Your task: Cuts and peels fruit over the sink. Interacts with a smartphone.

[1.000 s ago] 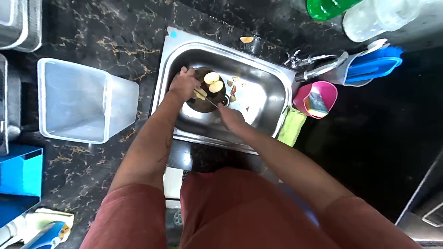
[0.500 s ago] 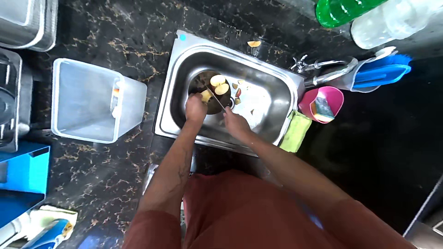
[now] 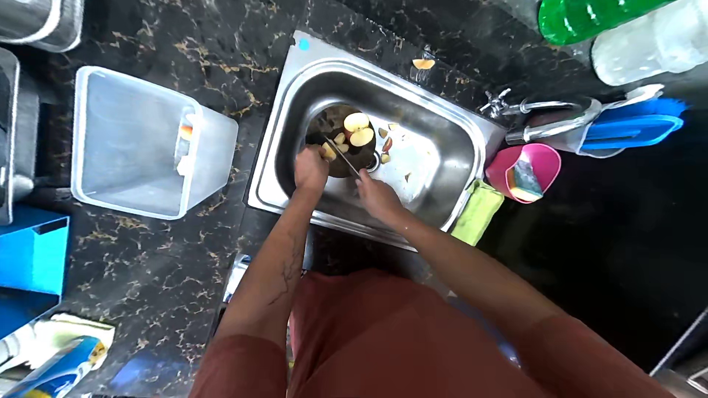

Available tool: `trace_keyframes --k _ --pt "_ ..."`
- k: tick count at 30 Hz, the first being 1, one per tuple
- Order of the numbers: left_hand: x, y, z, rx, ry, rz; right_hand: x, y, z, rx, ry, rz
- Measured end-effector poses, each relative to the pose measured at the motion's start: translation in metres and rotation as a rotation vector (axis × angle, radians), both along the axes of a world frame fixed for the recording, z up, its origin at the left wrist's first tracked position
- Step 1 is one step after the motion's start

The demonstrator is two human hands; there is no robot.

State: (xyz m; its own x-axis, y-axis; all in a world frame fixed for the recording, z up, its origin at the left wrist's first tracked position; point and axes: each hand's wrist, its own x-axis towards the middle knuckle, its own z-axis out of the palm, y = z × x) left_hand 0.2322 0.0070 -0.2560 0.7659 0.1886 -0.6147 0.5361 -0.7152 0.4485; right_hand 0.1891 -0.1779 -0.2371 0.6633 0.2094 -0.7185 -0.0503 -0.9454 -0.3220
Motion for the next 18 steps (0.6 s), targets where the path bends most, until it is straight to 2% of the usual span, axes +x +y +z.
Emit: trace_keyframes --k 6,12,15,18 --pt "0.003 -0.001 0.001 0.012 0.012 -0.003 -0.005 0.01 -0.004 -0.058 0.011 0.003" --pt "0.004 0.0 0.002 0.007 0.006 -0.02 -0.004 0.01 -0.028 -0.118 0.074 0.032" --pt "0.004 0.005 0.0 -0.007 0.029 -0.016 -0.003 -0.01 -0.008 -0.009 0.075 -0.005" --pt "0.005 0.015 -0.003 -0.042 0.003 -0.051 0.0 -0.042 0.028 0.081 0.22 -0.144"
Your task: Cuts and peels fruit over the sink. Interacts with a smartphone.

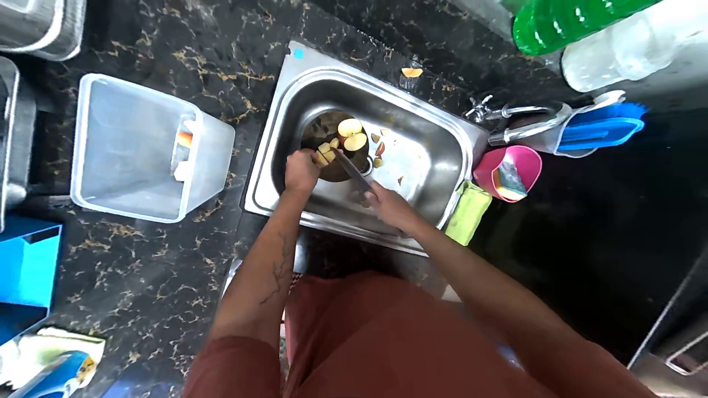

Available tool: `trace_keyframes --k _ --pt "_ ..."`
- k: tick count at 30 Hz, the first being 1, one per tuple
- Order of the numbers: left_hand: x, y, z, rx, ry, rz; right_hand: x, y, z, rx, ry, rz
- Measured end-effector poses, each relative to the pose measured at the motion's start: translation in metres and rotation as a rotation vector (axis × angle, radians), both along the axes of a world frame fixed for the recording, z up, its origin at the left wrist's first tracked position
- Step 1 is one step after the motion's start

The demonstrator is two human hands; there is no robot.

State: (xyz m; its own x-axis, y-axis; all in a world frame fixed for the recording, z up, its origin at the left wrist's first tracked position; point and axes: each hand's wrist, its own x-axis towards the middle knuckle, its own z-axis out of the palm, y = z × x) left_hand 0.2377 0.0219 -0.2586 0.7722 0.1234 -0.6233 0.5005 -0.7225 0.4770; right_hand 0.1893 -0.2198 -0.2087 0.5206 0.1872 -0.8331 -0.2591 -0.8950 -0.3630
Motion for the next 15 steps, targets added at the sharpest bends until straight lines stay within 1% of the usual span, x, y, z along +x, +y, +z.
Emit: trace_keyframes --k 2,3,6,8,11,15 --pt "0.002 0.006 -0.002 -0.033 -0.022 -0.034 -0.001 -0.022 0.013 -0.002 0.087 -0.103" --pt "0.002 0.008 -0.004 -0.059 -0.039 -0.05 -0.002 -0.03 0.013 -0.014 0.106 -0.146" --pt "0.005 0.01 -0.01 -0.136 -0.058 -0.084 -0.004 -0.045 -0.01 -0.025 0.092 -0.213" --pt "0.007 0.008 -0.015 -0.156 -0.069 -0.107 0.002 -0.045 -0.026 0.006 0.073 -0.235" --pt "0.01 0.002 -0.016 -0.149 -0.062 -0.127 0.015 -0.035 -0.042 0.042 0.001 -0.193" --pt "0.015 -0.011 -0.018 -0.089 -0.056 -0.071 0.028 -0.026 -0.057 -0.006 -0.11 -0.134"
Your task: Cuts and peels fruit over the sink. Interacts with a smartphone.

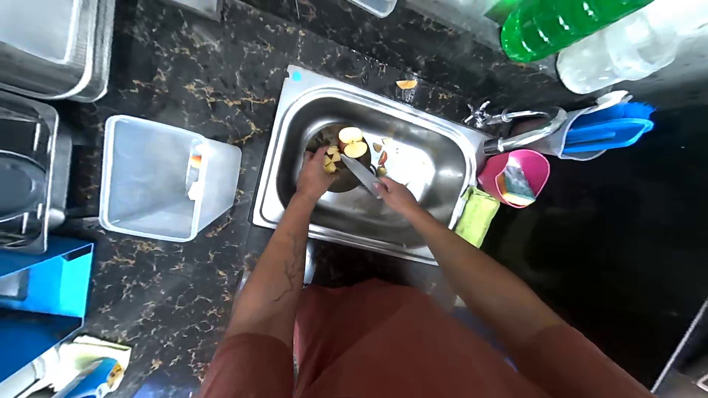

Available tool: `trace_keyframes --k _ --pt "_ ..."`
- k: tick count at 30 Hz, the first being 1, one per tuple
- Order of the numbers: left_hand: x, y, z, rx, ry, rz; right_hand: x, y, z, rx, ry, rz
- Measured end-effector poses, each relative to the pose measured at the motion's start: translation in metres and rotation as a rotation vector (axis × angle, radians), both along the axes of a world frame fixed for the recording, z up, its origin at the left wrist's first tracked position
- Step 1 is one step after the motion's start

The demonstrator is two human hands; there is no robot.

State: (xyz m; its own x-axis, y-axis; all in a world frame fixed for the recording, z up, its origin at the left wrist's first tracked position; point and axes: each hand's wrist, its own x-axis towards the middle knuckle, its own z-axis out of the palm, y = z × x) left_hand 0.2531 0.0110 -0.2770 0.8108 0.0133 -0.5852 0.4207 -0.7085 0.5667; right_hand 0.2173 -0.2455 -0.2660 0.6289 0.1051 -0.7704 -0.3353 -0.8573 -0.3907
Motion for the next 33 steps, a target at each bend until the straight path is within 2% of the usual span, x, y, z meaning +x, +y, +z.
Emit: trace_keyframes --k 3,6,10,19,22,28,33 --pt "0.004 -0.007 0.0 0.063 0.01 0.06 0.003 0.003 -0.005 -0.07 -0.036 0.034" --pt "0.007 -0.01 0.004 0.115 0.065 -0.012 -0.002 0.002 -0.007 -0.142 -0.104 0.071" --pt "0.013 -0.015 0.008 0.167 0.117 -0.077 -0.007 0.01 -0.01 -0.059 -0.086 0.024" --pt "-0.008 -0.014 -0.002 0.031 0.007 0.051 -0.004 0.033 0.005 -0.012 -0.022 0.029" --pt "-0.015 -0.012 0.007 0.021 -0.014 0.085 -0.006 0.036 0.016 -0.024 -0.024 0.043" --pt "-0.027 -0.006 0.06 -0.031 -0.149 0.136 0.003 0.039 0.081 -0.069 -0.043 0.122" --pt "-0.043 0.015 0.135 -0.059 -0.316 0.279 0.013 0.061 0.172 -0.089 -0.18 0.236"
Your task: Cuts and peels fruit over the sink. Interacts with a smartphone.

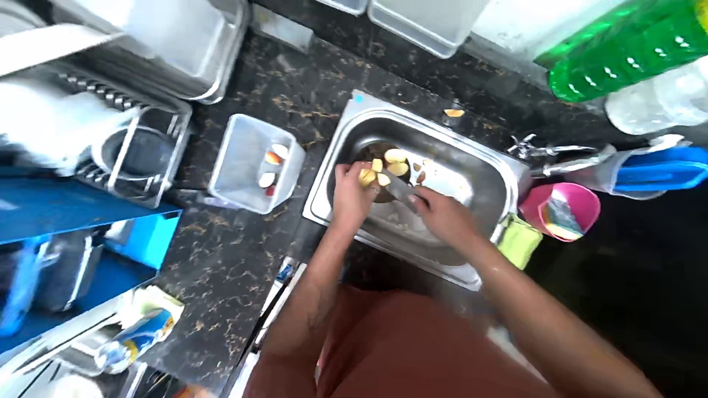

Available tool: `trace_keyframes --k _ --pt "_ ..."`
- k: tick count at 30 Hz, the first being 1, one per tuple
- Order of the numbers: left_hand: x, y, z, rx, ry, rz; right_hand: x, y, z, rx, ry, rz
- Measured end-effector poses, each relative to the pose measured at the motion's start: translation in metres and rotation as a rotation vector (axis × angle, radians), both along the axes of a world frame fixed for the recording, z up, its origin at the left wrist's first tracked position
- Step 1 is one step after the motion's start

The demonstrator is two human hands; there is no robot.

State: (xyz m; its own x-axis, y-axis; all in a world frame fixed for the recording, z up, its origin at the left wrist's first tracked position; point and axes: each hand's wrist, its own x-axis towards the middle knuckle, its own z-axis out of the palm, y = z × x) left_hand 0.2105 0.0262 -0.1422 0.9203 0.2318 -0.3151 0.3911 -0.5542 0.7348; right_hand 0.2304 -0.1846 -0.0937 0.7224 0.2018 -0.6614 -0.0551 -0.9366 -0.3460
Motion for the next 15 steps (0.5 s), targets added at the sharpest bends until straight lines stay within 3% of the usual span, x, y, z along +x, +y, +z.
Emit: trace_keyframes --k 4,7,11,15 --pt "-0.015 0.039 0.074 -0.003 -0.152 0.124 0.006 0.04 0.077 0.009 -0.203 0.15" --pt "-0.028 0.084 0.108 0.067 -0.265 0.23 0.011 0.088 0.117 -0.004 -0.349 0.291" --pt "-0.035 0.143 0.108 0.3 -0.212 0.216 0.019 0.144 0.126 -0.049 -0.51 0.413" --pt "-0.043 0.169 0.12 0.451 -0.041 0.138 0.031 0.129 0.135 -0.073 -0.437 0.351"
